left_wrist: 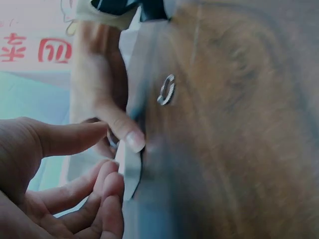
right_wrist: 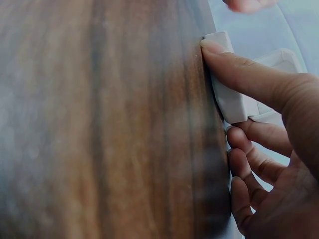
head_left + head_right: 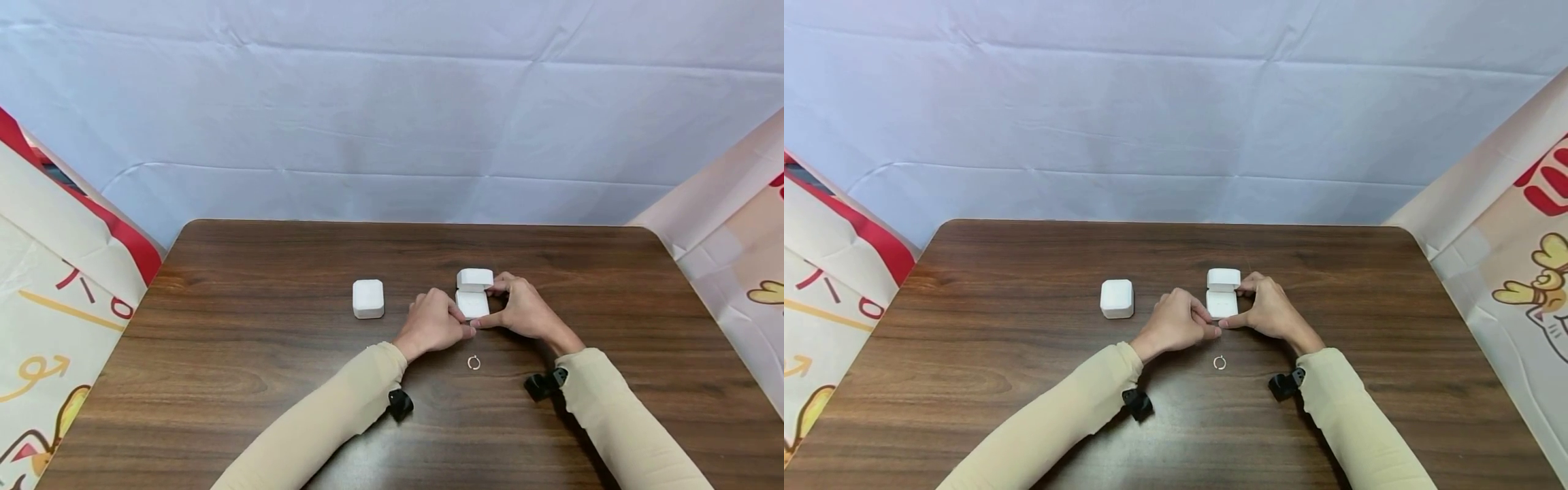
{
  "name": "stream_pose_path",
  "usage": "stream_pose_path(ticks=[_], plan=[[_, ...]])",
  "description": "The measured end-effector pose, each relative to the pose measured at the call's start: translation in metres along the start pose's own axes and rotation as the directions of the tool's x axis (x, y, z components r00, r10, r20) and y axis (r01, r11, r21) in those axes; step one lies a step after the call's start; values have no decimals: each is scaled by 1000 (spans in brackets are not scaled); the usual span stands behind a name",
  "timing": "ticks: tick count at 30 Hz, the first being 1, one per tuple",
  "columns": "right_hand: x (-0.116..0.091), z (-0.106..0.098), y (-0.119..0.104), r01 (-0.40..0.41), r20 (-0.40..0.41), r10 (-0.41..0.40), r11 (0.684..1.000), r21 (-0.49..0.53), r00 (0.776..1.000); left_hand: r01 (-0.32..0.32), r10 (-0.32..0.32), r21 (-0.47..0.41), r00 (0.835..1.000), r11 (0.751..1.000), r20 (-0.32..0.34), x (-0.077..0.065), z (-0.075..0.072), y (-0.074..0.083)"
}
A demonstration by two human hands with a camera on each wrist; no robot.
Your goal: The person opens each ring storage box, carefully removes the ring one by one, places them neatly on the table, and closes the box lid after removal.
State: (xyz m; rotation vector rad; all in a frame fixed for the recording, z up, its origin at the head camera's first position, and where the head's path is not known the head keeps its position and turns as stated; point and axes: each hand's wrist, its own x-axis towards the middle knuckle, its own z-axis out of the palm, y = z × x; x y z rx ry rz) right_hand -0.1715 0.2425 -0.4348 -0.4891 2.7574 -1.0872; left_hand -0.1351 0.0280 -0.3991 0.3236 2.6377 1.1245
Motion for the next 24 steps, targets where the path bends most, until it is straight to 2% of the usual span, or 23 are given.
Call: stream_pose_path(ticks=[5,11,14,18,24], plan=[[0,1,1,-8,0,8,1000,3,1000,9,-17,-84,995,996,-102,9,-8,-4],[-1,0,-2,-30,11,30,1000,4,999,8,-38,-187,986,982,-161,19,-15,-7],[0,0,-2,-32,11,32,999,3,999,4,-45,-252,987,968,-157,24,-16,-8],[0,-1,-3,-23,14,23,1000,10,1000,15,-61,-348,991,938,-120,30,-16,-9],[-1,-1,-2,-18,18,18,1000,16,1000,75,-114,-446,991,892,-62,39,-14,-9]])
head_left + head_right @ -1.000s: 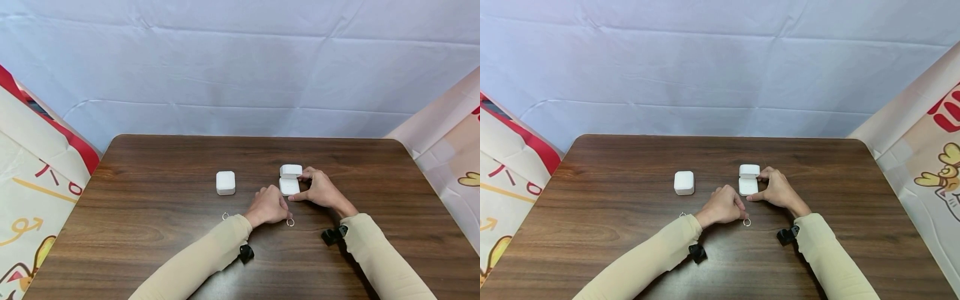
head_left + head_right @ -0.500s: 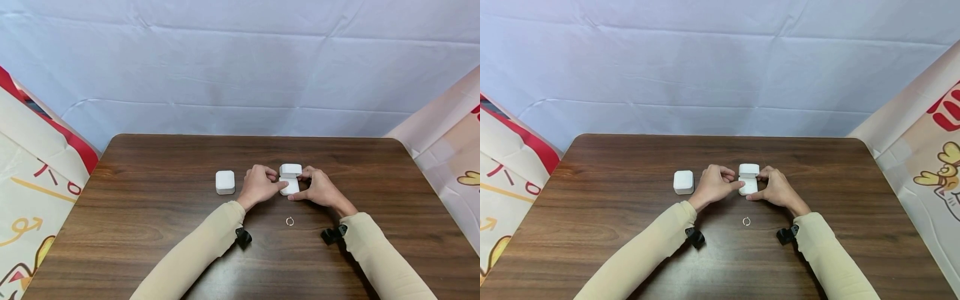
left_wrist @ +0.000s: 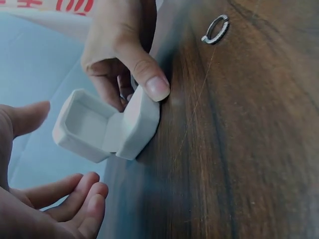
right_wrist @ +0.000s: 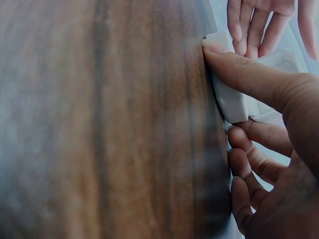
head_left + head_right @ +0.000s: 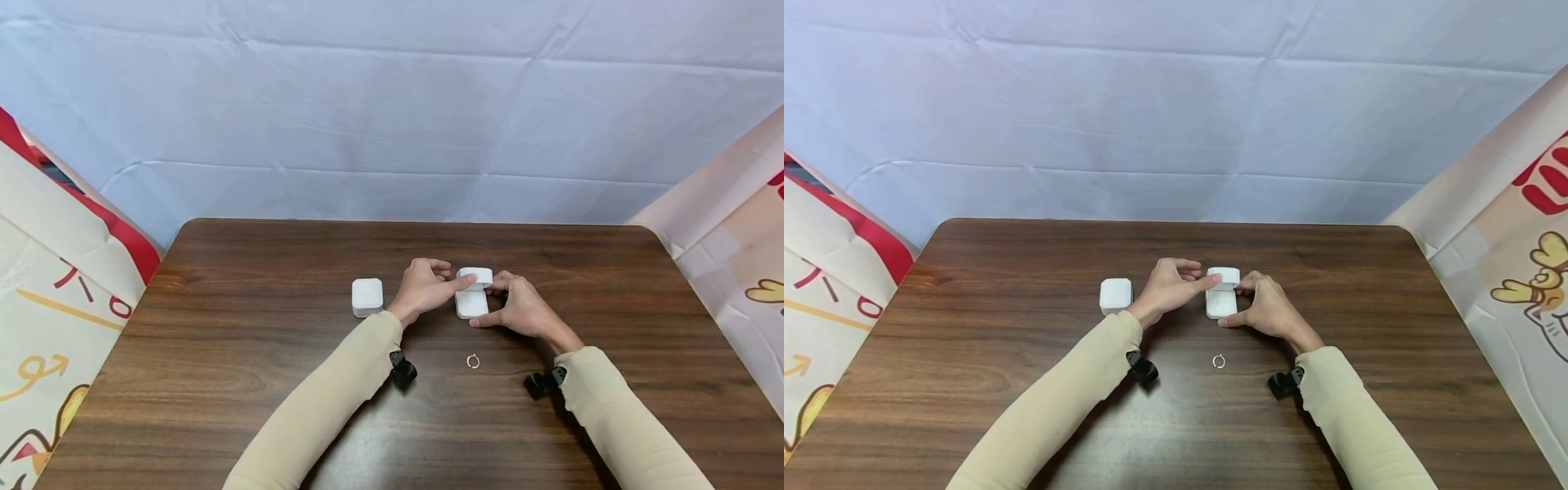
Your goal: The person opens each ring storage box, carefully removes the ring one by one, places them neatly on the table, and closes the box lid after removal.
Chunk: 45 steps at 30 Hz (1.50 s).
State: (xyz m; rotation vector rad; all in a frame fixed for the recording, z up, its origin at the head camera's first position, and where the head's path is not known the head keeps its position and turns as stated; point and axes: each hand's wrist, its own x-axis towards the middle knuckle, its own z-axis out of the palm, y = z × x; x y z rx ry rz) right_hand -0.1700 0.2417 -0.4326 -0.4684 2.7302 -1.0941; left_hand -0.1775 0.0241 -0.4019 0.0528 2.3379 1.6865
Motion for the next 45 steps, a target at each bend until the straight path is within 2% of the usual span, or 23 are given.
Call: stream_pose_path(ticks=[9,17,26,45], plan=[[0,1,1,4,5,-4,1000,0,1000,101,-99,-61,994,993,45,10,6,-2],[0,1,2,1,8,-1,1000,-2,1000,106,-103,-54,993,993,52,12,13,-4],[1,1,1,6,9,-6,1000,4,1000,143,-138,-88,989,986,62,13,17,-3],[0,0,2,-1,0,1,1000,-4,1000,100,-88,-161,993,982,79,12,18,-5]])
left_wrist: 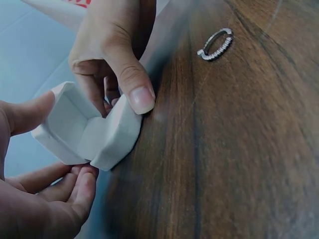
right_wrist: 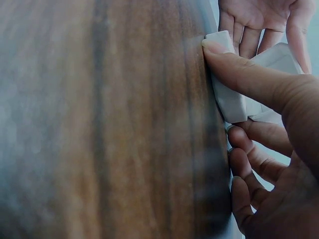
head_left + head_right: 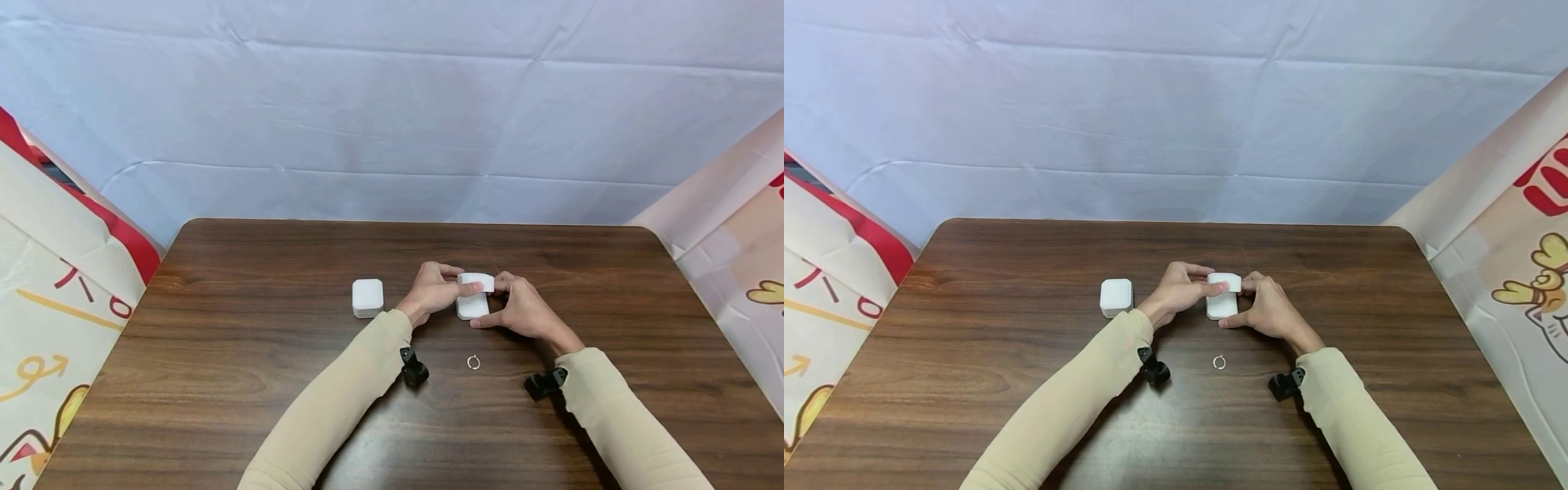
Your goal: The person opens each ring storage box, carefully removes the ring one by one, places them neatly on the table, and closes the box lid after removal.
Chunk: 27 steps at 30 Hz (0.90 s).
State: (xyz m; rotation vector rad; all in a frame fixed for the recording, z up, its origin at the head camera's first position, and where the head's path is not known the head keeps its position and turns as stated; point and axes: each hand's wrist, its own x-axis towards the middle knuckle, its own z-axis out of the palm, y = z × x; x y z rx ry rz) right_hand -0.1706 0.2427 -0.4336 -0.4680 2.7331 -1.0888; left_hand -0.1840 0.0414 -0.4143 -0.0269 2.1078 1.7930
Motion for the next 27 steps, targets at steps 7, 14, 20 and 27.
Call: stream_pose_path(ticks=[7,14,20,27], plan=[[0,0,1,0,-1,0,1000,-5,1000,-48,48,22,999,999,16,-1,-2,-3],[0,1,1,13,-8,-13,1000,-1,1000,-121,119,70,993,990,27,-1,-4,-6],[1,0,1,16,-9,-16,1000,5,1000,-179,175,143,984,973,40,-1,-5,-8],[0,1,1,8,-14,-8,1000,-10,1000,-266,260,306,964,914,63,-5,-4,-9]])
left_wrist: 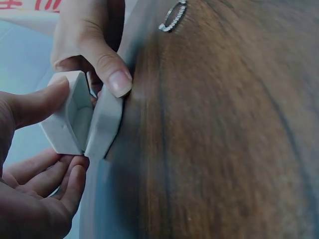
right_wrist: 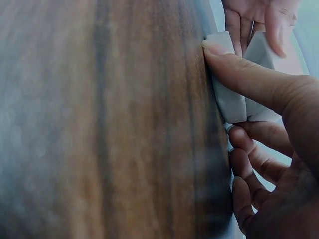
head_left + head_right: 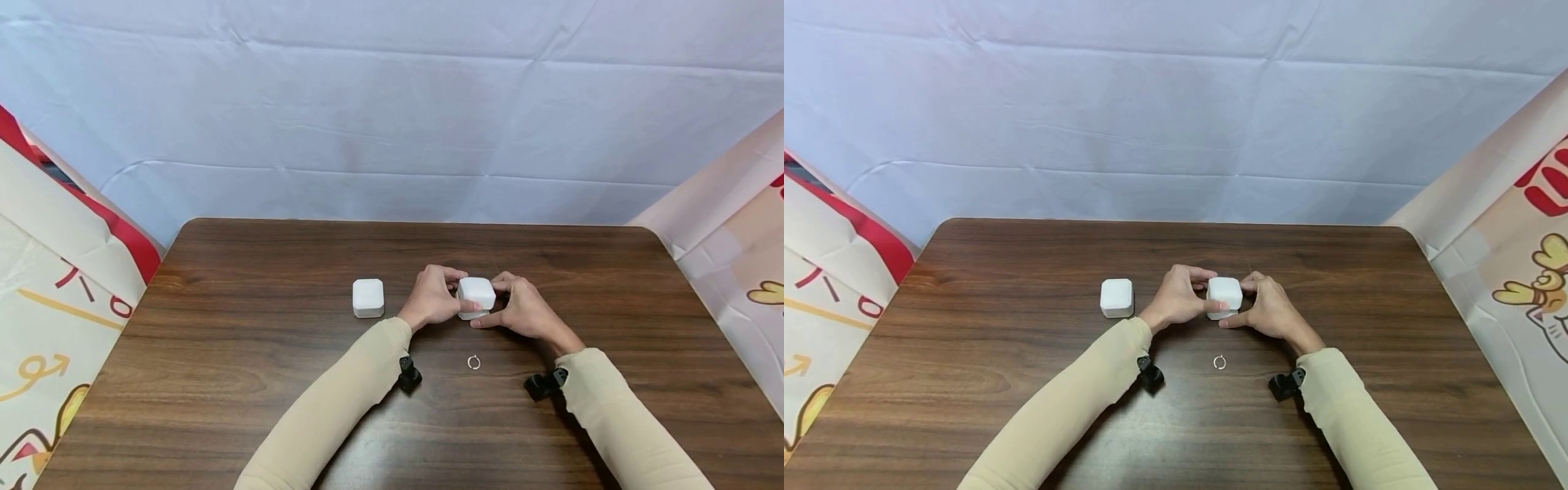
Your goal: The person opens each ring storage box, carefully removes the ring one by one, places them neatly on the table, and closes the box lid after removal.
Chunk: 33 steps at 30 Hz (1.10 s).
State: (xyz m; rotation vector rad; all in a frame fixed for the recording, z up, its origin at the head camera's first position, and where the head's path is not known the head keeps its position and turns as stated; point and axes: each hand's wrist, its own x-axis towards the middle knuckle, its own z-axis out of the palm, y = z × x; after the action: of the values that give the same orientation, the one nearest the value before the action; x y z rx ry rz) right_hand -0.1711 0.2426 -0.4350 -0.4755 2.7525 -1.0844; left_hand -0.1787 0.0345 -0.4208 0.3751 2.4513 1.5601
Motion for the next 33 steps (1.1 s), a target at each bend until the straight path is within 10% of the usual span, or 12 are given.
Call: stream_pose_path(ticks=[10,33], plan=[[-1,-1,-2,22,-7,-22,1000,2,1000,-47,52,191,998,980,-19,-5,4,0],[-2,-2,-3,31,9,-31,999,-14,999,-67,74,261,997,963,-15,-7,8,0]])
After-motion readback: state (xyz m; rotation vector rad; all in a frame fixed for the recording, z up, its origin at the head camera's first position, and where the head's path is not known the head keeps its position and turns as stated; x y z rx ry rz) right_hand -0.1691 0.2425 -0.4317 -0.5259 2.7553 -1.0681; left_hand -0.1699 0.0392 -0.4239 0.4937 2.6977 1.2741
